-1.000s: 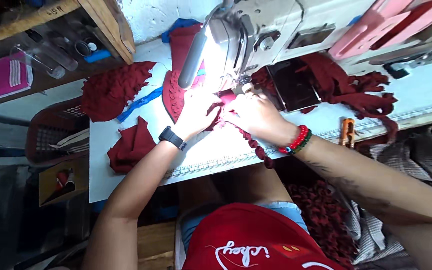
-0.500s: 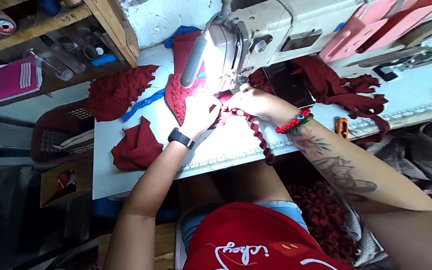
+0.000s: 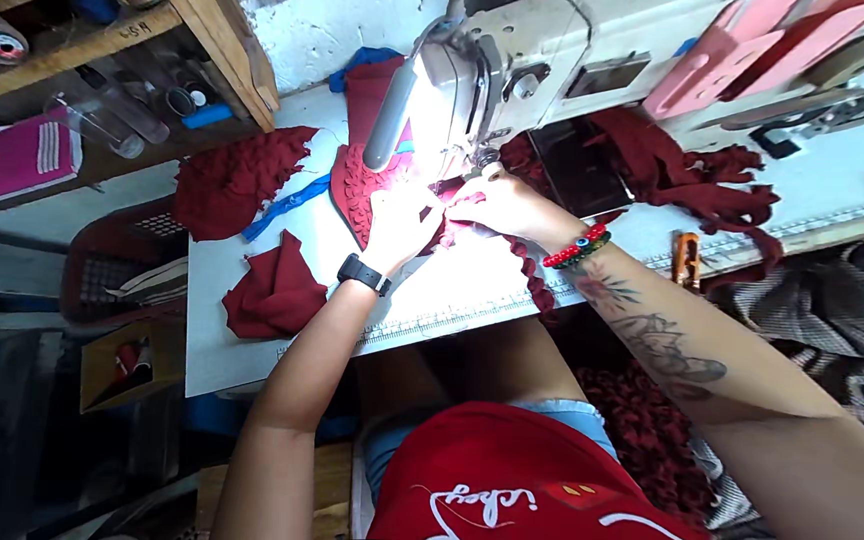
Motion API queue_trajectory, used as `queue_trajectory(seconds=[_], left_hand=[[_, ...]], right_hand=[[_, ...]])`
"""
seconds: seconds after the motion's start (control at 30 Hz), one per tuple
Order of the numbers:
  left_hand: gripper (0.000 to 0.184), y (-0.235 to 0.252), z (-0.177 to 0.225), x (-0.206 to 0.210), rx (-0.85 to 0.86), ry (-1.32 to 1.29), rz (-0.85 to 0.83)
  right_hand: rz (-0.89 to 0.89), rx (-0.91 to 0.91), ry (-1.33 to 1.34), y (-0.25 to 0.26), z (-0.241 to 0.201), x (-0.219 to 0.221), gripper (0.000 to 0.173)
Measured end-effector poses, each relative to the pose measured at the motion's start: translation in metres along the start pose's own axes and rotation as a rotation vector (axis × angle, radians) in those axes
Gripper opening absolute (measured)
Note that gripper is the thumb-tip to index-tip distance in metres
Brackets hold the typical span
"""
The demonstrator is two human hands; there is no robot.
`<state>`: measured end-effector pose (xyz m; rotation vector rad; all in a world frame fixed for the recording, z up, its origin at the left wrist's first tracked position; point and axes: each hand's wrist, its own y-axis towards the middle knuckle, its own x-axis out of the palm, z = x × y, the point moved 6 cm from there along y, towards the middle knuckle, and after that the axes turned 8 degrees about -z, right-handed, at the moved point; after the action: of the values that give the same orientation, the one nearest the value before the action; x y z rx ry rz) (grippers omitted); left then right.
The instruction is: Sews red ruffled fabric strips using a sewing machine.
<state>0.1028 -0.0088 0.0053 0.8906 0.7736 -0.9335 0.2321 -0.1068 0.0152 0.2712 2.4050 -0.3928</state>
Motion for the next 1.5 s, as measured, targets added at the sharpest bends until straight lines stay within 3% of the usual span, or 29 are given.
queue_trajectory(seconds=[0.13, 0.3, 0.37, 0.47, 0.6, 0.7, 0.8, 0.97, 1.13, 1.27, 1.4, 1.5], left_hand=[[0.025, 0.000, -0.001, 0.001, -0.014, -0.007, -0.025], [0.024, -0.001, -0.001, -0.001, 0.113, 0.093, -0.034], [0.019, -0.006, 0.004, -0.008, 0.247, 0.242, -0.016], [0.020, -0.014, 0.009, -0.017, 0.283, 0.214, 0.000], [0.026, -0.024, 0.015, -0.007, 0.317, 0.203, -0.093], [0.026, -0.026, 0.011, -0.005, 0.288, 0.176, -0.103], [0.024, -0.021, 0.009, -0.007, 0.205, 0.085, -0.058], [0.022, -0.017, 0.010, -0.005, 0.230, 0.154, -0.072], [0.018, -0.023, 0.014, -0.006, 0.279, 0.172, -0.051], [0.022, -0.016, 0.001, -0.007, 0.227, 0.149, -0.046], [0.021, -0.007, 0.003, -0.011, 0.128, 0.129, -0.035], [0.029, -0.004, 0.005, -0.009, 0.003, 0.099, -0.029]], right_hand=[[0.083, -0.023, -0.004, 0.000, -0.003, 0.002, 0.025], [0.298, -0.294, -0.240, -0.044, -0.010, 0.027, 0.010], [0.278, -0.314, -0.423, -0.059, -0.025, 0.038, 0.015], [0.230, -0.290, -0.567, -0.064, -0.036, 0.049, 0.023], [0.202, -0.334, -0.538, -0.070, -0.044, 0.051, 0.011], [0.175, -0.369, -0.568, -0.071, -0.042, 0.047, 0.017], [0.140, -0.294, -0.543, -0.059, -0.032, 0.034, 0.017], [0.071, -0.379, -0.615, -0.046, -0.025, 0.023, 0.052], [0.043, -0.474, -0.741, -0.044, -0.024, 0.020, 0.039], [0.007, -0.387, -0.808, -0.037, -0.019, 0.022, 0.045], [0.156, -0.402, -0.633, -0.040, -0.014, 0.024, 0.025], [0.157, -0.327, -0.497, -0.042, -0.013, 0.025, 0.026]])
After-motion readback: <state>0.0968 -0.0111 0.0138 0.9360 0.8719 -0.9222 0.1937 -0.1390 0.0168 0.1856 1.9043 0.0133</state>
